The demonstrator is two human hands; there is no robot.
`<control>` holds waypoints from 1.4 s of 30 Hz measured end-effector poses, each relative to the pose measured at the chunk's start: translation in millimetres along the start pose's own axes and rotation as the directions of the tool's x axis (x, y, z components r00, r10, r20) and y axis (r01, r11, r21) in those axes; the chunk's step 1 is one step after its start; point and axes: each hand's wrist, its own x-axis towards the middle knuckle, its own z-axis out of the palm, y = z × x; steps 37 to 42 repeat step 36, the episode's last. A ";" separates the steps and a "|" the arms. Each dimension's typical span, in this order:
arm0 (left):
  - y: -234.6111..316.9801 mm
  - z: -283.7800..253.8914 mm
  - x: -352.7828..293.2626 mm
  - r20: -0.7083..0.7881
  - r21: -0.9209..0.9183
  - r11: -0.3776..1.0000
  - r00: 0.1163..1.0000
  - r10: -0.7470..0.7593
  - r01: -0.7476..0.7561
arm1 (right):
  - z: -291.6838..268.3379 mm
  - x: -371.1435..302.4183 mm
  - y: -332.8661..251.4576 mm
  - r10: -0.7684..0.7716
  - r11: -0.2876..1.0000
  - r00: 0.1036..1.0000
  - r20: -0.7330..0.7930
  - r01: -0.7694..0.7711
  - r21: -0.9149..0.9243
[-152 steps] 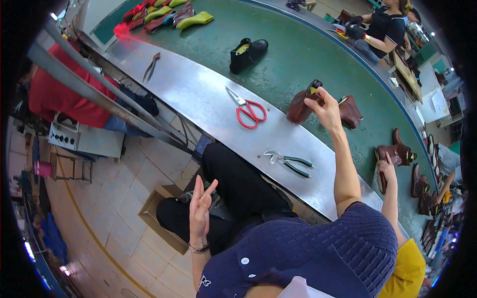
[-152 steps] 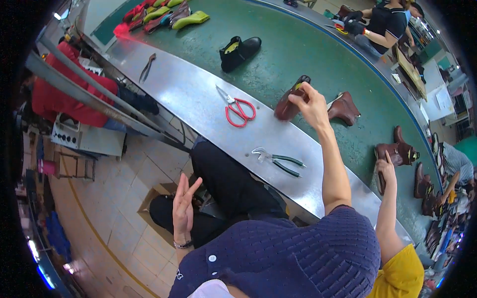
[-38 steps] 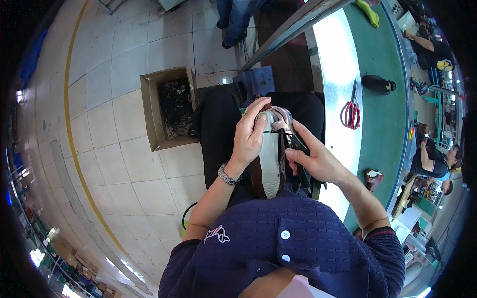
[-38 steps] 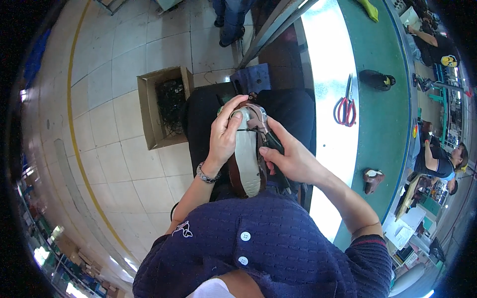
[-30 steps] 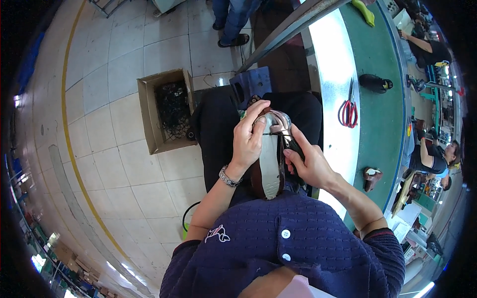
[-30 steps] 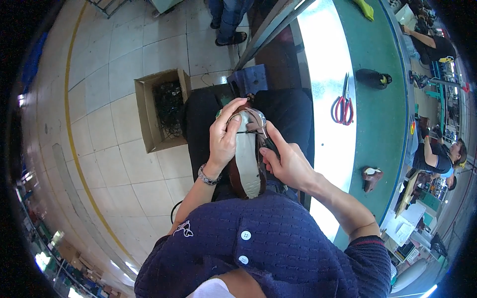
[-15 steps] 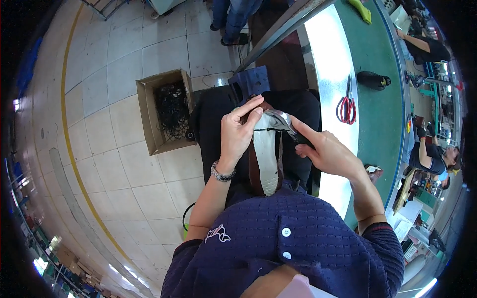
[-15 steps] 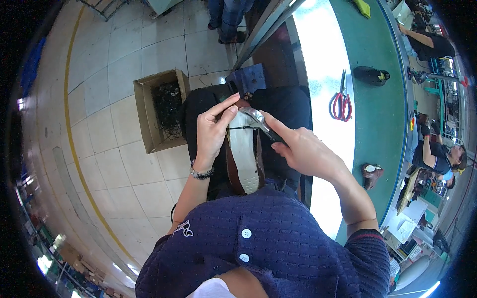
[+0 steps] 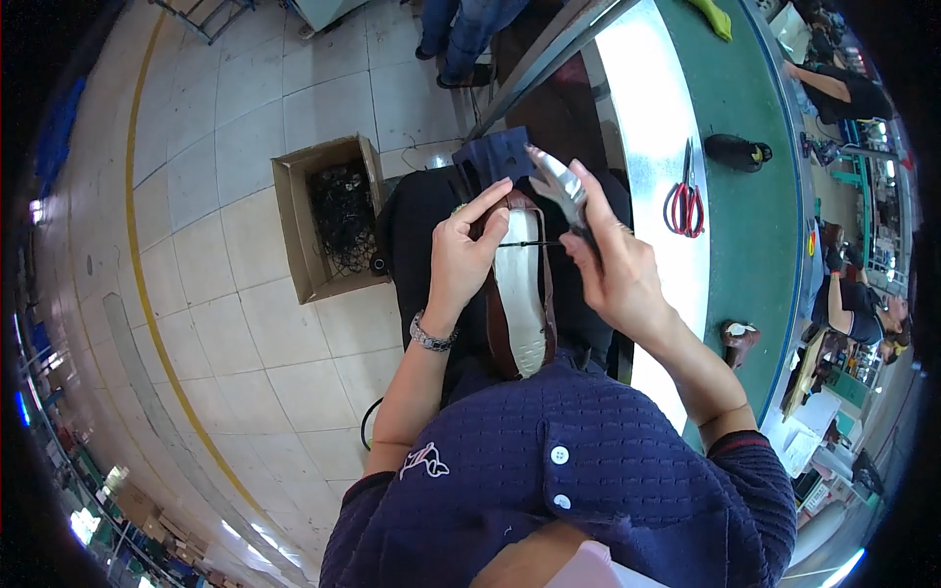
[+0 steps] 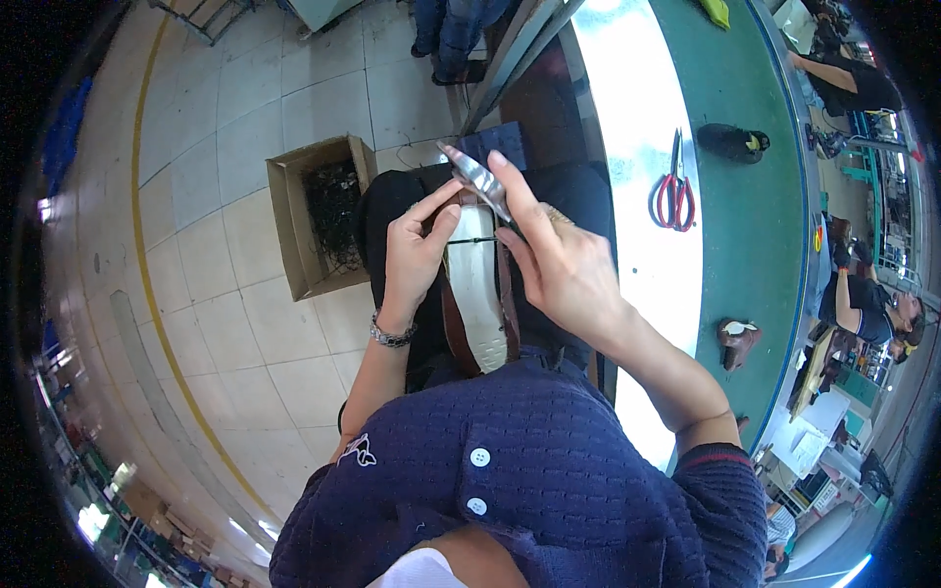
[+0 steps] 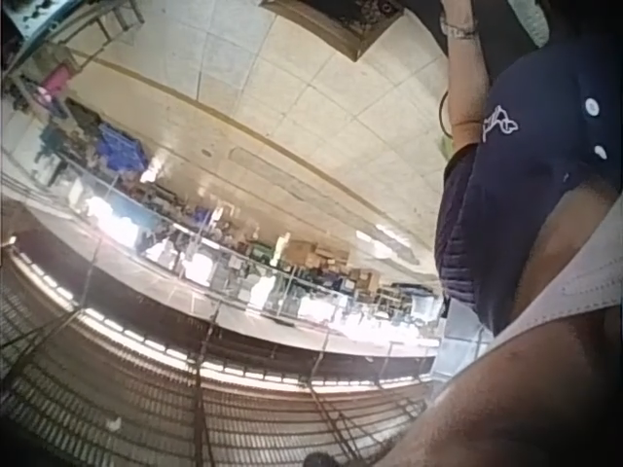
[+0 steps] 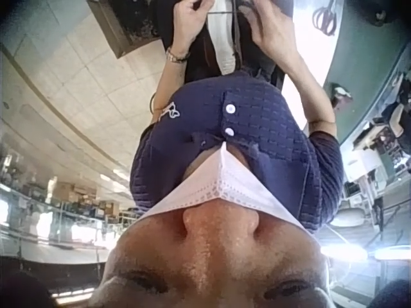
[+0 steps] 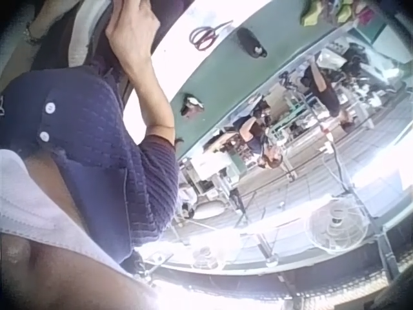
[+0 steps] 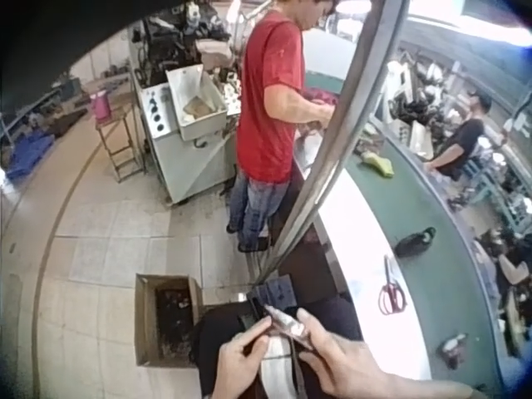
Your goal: Assembling shoe components by pulling the upper over the last and securing it.
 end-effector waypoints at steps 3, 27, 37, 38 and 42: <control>-3.8 0.8 1.8 -0.014 -0.066 0.998 1.000 -0.024 0.023 | 18.9 -6.8 22.2 0.188 0.970 0.904 0.384 -0.110 -0.215; 5.7 3.5 -50.2 0.113 -0.034 0.992 0.987 -0.113 0.117 | -9.0 11.1 22.8 -0.146 0.987 0.971 0.189 0.155 -0.036; 1.5 14.0 -66.3 0.102 -0.190 0.962 0.978 -0.181 0.197 | -14.0 1.6 34.8 -0.060 0.995 0.967 0.249 0.078 -0.066; 1.5 14.0 -66.3 0.102 -0.190 0.962 0.978 -0.181 0.197 | -14.0 1.6 34.8 -0.060 0.995 0.967 0.249 0.078 -0.066; 1.5 14.0 -66.3 0.102 -0.190 0.962 0.978 -0.181 0.197 | -14.0 1.6 34.8 -0.060 0.995 0.967 0.249 0.078 -0.066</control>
